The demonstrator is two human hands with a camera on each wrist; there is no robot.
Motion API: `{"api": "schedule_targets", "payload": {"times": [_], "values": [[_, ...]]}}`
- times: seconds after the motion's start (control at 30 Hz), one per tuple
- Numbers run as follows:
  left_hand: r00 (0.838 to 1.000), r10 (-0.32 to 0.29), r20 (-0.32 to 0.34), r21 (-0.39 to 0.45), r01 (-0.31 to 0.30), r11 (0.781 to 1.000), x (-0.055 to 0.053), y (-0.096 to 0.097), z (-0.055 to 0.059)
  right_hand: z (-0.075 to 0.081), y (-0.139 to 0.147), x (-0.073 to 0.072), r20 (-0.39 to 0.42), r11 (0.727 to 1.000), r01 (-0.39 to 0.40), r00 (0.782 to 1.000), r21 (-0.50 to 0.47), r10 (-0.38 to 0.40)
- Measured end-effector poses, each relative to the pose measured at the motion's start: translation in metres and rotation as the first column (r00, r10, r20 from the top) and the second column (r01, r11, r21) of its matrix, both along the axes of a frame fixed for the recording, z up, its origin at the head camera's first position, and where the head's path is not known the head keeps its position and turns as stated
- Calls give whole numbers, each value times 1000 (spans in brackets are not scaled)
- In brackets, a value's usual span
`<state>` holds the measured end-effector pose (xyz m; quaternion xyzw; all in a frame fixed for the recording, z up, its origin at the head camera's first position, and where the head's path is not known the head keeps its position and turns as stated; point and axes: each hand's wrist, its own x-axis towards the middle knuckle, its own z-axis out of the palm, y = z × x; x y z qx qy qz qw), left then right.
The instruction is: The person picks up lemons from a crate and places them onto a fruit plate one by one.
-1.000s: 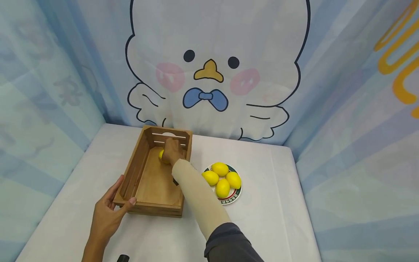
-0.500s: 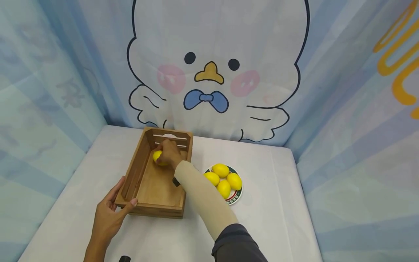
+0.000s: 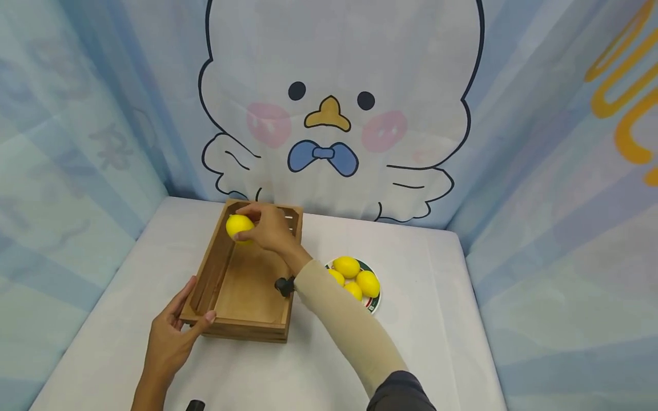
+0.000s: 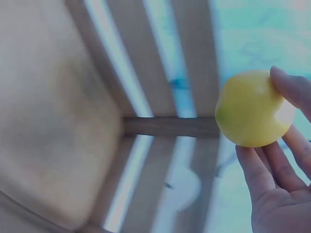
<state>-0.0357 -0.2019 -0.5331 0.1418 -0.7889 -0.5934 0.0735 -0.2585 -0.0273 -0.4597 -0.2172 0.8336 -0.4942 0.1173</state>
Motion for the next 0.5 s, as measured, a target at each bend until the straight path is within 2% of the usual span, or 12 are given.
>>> {"api": "schedule_targets", "payload": {"times": [0.13, 0.2, 0.27, 0.37, 0.5], "values": [[1000, -8, 5, 1, 8, 1000, 0, 1, 1, 22, 37, 13, 8, 984, 37, 999, -176, -36], [1000, -13, 5, 1, 13, 1000, 0, 1, 1, 29, 62, 20, 2, 962, 95, 995, -254, -98], [1000, -16, 5, 0, 16, 1000, 1, 2, 2, 34, 89, 29, 1, 937, 182, 982, -297, -191], [1000, -17, 4, -9, 17, 1000, 2, 1, 2, 31, 127, 42, 22, 894, 335, 938, -298, -345], [1000, -14, 11, -24, 14, 1000, 2, 0, 3, 13, 164, 58, 69, 847, 507, 862, -161, -503]]}}
